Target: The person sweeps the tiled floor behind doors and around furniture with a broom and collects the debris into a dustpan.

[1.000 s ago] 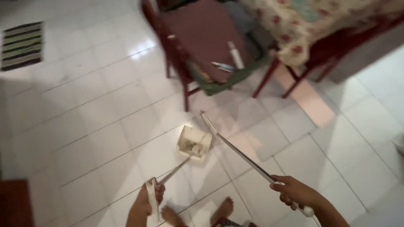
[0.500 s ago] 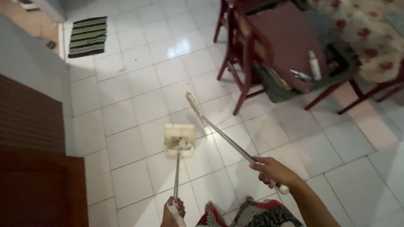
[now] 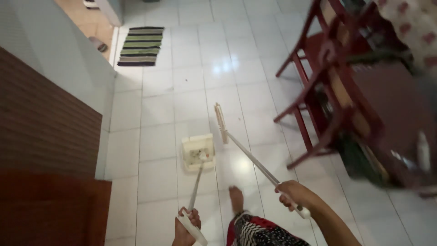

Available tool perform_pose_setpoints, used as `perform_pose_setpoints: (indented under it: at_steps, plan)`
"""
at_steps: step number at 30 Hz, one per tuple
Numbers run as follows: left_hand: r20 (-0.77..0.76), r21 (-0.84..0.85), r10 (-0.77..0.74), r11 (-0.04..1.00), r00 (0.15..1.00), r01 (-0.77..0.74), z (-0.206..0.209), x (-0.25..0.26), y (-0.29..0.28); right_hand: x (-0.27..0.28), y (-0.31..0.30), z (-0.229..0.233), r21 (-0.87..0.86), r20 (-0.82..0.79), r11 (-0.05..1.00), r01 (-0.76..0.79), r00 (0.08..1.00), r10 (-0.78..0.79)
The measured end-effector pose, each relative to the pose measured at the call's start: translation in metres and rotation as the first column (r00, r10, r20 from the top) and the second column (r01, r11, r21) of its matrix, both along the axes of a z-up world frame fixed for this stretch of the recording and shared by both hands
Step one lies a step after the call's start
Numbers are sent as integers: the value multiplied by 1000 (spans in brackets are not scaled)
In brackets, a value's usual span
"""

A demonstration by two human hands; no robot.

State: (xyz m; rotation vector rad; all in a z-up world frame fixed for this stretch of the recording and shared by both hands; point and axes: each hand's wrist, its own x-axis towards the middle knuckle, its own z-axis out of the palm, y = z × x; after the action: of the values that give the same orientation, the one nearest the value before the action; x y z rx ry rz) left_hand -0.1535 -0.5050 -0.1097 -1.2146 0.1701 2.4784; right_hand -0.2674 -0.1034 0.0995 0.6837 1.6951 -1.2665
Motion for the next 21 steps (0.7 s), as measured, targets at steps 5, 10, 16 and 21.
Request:
perform_pose_setpoints:
  at_steps: [5,10,16,21]
  plan:
    - [32,-176,-89,980,995,94,36,-178,-12,-182,-60,8,-98,6,994,41,999,-41]
    - [-166,-24,26,999,986,-30,37,-333,-37,-321,-121,15,23,-7,998,-63,998,63]
    - [-225,-41,11,999,974,-21,47,-513,-94,-470,-169,-22,-124,-106,992,12,994,-25]
    - [-244,-69,10,997,970,-28,58,-657,-159,-572,-208,-35,71,-167,976,-208,962,217]
